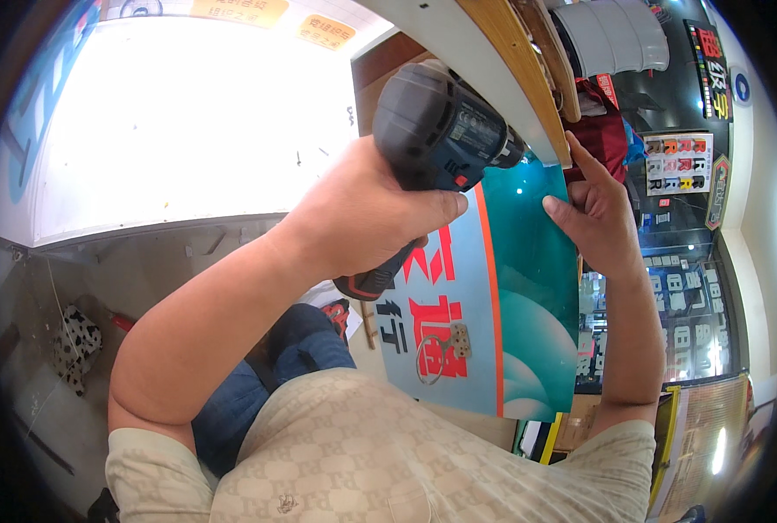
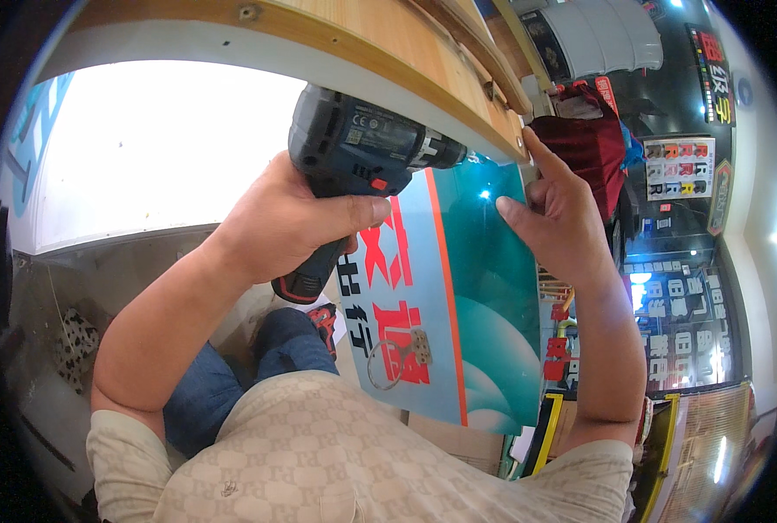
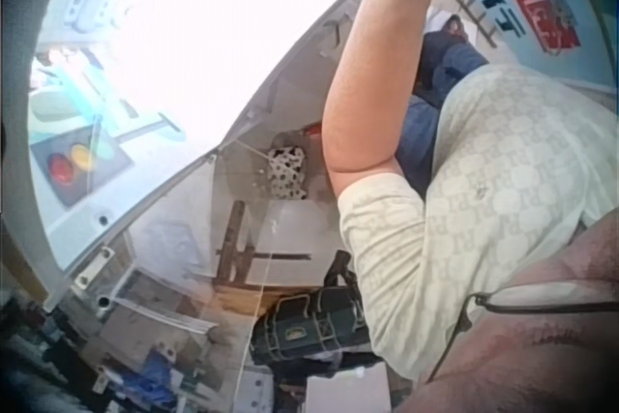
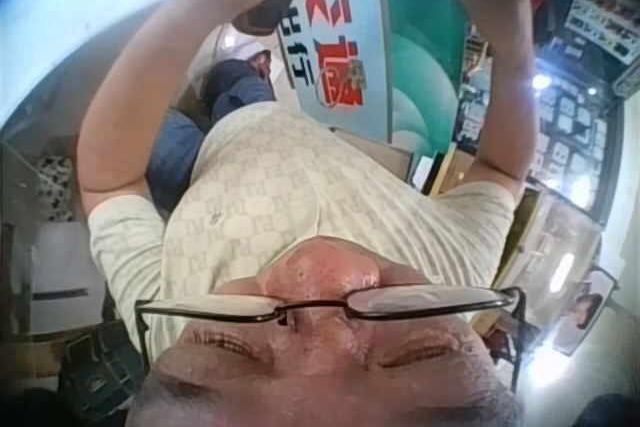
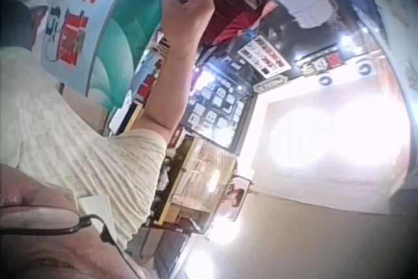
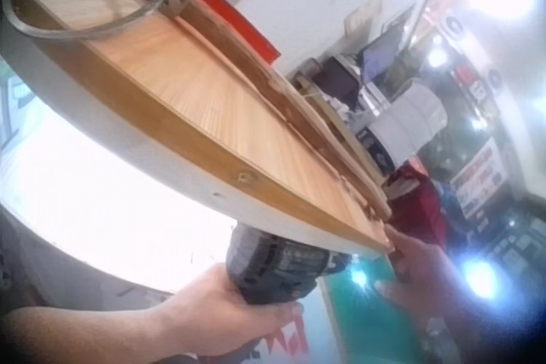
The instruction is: The person retrieves a cordless drill from a tool bag and uses it to drive screws into a wooden frame. They then attach a printed sign panel to the frame, securing it with additional screws to complete the lightbox assembly.
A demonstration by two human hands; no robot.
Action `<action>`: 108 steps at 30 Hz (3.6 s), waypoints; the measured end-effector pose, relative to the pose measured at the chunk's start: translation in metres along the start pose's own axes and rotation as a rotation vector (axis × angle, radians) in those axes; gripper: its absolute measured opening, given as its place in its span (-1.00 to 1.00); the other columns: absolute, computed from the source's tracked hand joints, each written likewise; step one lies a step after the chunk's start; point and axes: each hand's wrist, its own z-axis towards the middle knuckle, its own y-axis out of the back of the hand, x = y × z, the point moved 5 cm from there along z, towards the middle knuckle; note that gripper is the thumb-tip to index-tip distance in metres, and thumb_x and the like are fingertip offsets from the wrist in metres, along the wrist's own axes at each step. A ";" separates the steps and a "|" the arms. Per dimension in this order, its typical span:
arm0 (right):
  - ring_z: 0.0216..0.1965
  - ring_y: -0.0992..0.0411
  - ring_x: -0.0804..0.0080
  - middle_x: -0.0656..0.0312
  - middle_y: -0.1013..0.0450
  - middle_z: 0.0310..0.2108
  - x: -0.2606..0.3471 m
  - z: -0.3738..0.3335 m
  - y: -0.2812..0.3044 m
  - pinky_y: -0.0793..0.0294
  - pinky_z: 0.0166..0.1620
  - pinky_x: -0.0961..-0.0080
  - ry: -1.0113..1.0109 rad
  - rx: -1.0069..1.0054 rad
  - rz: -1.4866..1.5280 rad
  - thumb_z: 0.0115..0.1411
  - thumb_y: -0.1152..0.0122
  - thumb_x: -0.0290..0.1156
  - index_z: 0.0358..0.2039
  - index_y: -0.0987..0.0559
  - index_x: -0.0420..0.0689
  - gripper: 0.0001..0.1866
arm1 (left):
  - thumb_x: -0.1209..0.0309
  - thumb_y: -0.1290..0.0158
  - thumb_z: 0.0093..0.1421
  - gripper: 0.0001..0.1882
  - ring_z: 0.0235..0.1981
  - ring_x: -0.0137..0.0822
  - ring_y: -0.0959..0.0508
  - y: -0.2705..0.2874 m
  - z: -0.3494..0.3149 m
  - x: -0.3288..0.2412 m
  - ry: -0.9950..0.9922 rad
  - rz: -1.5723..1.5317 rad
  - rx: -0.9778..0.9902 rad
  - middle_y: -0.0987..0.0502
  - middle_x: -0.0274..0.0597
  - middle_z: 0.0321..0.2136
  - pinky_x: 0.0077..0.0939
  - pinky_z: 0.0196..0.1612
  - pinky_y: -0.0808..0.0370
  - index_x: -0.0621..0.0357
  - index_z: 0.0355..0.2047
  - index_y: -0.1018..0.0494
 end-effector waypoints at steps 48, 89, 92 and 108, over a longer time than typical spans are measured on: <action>-0.52 -0.33 0.77 0.35 -0.39 -0.55 -0.013 0.000 -0.001 -0.30 -0.40 0.74 0.057 -0.012 0.156 0.20 -0.21 -0.64 0.39 -0.06 -0.36 -0.20 | 0.35 -0.26 0.18 -0.69 -0.47 -0.48 -0.54 -0.005 0.007 -0.006 -0.021 0.066 0.036 -0.56 -0.26 -0.43 -0.51 -0.39 -0.55 0.24 -0.13 -0.51; -0.47 -0.38 0.73 0.24 -0.50 -0.48 -0.006 0.000 -0.005 -0.37 -0.36 0.72 -0.012 -0.001 0.151 0.17 -0.15 -0.63 0.38 -0.08 -0.37 -0.22 | 0.46 -0.24 0.14 -0.71 -0.48 -0.44 -0.57 0.021 -0.028 -0.005 0.034 -0.167 -0.142 -0.64 -0.11 -0.35 -0.55 -0.42 -0.53 0.28 -0.13 -0.53; -0.49 -0.37 0.73 0.24 -0.51 -0.47 -0.005 -0.001 -0.005 -0.36 -0.36 0.74 0.033 -0.031 0.135 0.16 -0.15 -0.64 0.39 -0.08 -0.35 -0.21 | 0.48 -0.22 0.15 -0.68 -0.47 -0.43 -0.58 0.029 -0.039 0.003 0.046 -0.206 -0.126 -0.63 -0.08 -0.31 -0.55 -0.43 -0.54 0.27 -0.08 -0.50; -0.51 -0.33 0.80 0.30 -0.47 -0.50 -0.022 -0.003 -0.007 -0.28 -0.42 0.80 0.109 -0.224 0.171 0.15 -0.10 -0.71 0.37 -0.16 -0.31 -0.25 | 0.44 -0.26 0.12 -0.69 -0.49 -0.47 -0.54 0.060 -0.072 0.109 0.260 -0.215 -0.235 -0.60 -0.19 -0.38 -0.55 -0.46 -0.52 0.24 -0.14 -0.50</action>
